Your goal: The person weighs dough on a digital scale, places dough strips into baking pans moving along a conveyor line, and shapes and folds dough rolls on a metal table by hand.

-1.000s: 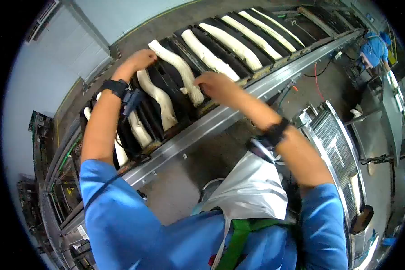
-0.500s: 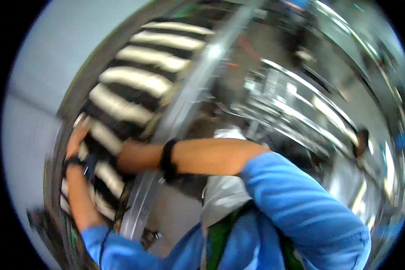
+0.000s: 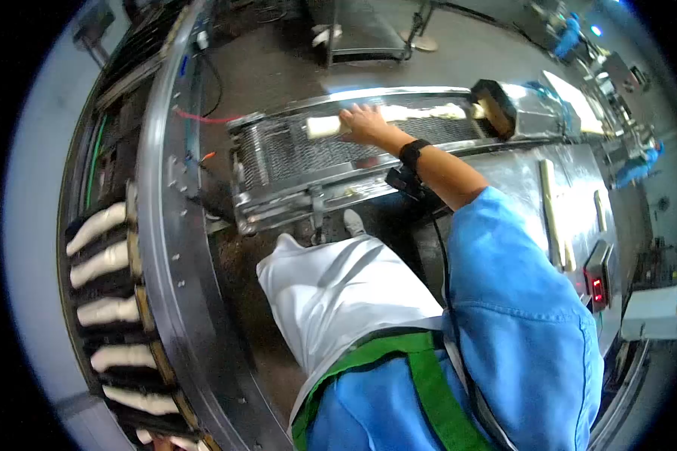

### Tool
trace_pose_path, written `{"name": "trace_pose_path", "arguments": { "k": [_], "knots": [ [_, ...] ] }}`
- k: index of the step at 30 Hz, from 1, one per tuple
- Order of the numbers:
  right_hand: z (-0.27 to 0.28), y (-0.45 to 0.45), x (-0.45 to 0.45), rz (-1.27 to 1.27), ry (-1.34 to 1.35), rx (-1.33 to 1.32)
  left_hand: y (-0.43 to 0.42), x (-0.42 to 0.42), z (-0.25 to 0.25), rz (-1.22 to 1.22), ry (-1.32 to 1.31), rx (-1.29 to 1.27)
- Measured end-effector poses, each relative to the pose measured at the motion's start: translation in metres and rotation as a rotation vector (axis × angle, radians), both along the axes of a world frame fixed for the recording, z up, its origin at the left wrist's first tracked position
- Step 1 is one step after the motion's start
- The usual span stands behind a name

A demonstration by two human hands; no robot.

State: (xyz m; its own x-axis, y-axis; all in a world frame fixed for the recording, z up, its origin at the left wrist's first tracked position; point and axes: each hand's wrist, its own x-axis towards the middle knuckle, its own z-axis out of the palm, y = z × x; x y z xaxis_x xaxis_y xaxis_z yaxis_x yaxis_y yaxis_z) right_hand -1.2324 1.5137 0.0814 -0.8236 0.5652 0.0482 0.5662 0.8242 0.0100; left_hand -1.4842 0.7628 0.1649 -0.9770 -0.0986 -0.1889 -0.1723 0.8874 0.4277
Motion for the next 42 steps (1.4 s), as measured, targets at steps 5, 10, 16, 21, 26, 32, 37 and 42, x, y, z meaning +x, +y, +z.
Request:
{"name": "trace_pose_path", "arguments": {
  "k": [5, 10, 16, 21, 26, 32, 37, 42],
  "knots": [
    [0.022, 0.040, 0.030, -0.044, 0.517, -0.410, 0.085, 0.009, 0.018, -0.144, 0.087, -0.097],
    [0.009, 0.118, 0.109, -0.517, 0.236, -0.001, 0.157, 0.014, 0.038, -0.290, 0.117, -0.119],
    [-0.002, 0.106, 0.133, -0.482, 0.257, -0.382, 0.245, 0.023, 0.075, -0.510, 0.126, -0.111],
    [0.067, 0.062, 0.179, -0.230, 0.452, -0.327, 0.343, 0.029, 0.105, -0.805, 0.105, -0.087],
    [0.075, 0.130, 0.229, -0.171, 0.287, 0.066, 0.505, 0.095, 0.119, -1.124, -0.205, -0.244],
    [-0.014, 0.199, 0.245, -0.300, 0.135, -0.246, 0.660, 0.152, 0.054, -1.676, -0.103, -0.055],
    [0.029, 0.136, 0.217, -0.500, 0.246, -0.223, 0.721, 0.178, 0.006, -1.786, -0.376, 0.057],
    [0.114, 0.071, 0.192, -0.247, 0.516, -0.289, 0.746, 0.210, -0.025, -1.341, -1.108, 0.457]
  ]
}}
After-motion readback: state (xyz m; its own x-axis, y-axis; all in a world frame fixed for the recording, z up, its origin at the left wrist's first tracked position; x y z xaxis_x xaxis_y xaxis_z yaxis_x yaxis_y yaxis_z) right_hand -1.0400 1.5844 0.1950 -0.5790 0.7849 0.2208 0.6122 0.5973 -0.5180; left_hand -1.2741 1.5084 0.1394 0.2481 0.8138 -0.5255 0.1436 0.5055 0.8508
